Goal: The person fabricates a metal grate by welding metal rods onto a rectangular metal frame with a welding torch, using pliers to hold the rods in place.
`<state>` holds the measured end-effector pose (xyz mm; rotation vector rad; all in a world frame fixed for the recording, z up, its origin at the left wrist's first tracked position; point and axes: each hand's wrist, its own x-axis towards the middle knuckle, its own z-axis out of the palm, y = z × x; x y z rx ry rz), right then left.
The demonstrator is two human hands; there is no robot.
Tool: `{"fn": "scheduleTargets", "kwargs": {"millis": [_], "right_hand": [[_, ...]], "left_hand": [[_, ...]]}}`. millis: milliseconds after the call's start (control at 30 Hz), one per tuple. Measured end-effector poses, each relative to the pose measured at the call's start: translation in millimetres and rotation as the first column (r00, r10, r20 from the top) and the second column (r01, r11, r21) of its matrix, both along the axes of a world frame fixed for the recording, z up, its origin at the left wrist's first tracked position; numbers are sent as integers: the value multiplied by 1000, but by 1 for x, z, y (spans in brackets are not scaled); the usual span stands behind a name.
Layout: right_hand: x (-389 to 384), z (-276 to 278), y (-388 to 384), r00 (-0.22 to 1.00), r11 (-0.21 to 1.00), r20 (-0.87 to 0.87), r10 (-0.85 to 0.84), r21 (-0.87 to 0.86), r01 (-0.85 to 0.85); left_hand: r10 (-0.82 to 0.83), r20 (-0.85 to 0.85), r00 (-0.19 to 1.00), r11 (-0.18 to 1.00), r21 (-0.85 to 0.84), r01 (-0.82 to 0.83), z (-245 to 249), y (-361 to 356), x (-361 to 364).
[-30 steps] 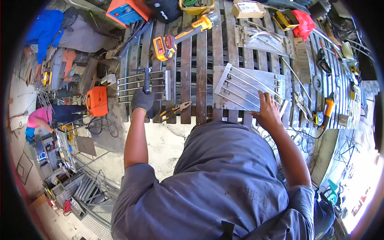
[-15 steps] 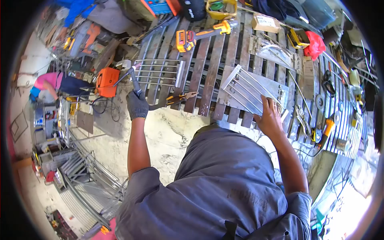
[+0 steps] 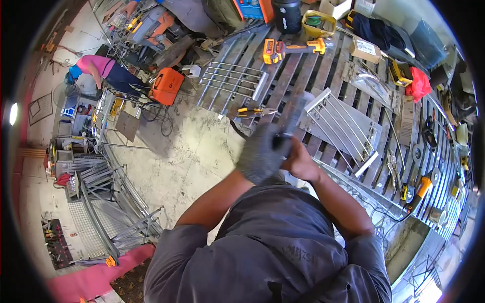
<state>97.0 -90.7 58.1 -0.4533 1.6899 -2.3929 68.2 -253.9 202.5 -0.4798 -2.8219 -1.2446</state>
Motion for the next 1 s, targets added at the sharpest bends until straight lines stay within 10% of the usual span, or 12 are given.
{"fn": "scheduleTargets", "kwargs": {"millis": [67, 133, 333, 500, 667, 1000], "right_hand": [[1, 34, -9, 843, 877, 468, -264, -248, 412], [7, 39, 33, 817, 921, 437, -376, 80, 381], [63, 90, 116, 625, 734, 395, -673, 460, 500], [116, 118, 113, 458, 85, -136, -878, 899, 430], [109, 150, 58, 99, 13, -37, -994, 887, 461], [102, 155, 0, -120, -211, -178, -977, 702, 680]], "left_hand": [[-287, -40, 957, 958, -3, 287, 12, 8, -26], [-255, 67, 965, 930, 291, 226, -3, -4, -72], [35, -328, 944, 989, -127, -81, -121, -116, -323], [-238, -299, 924, 862, -503, 60, -188, -138, -468], [-447, -177, 877, 770, -575, 276, -229, -138, -520], [-483, -178, 857, 777, -537, 327, -246, -144, -527]]}}
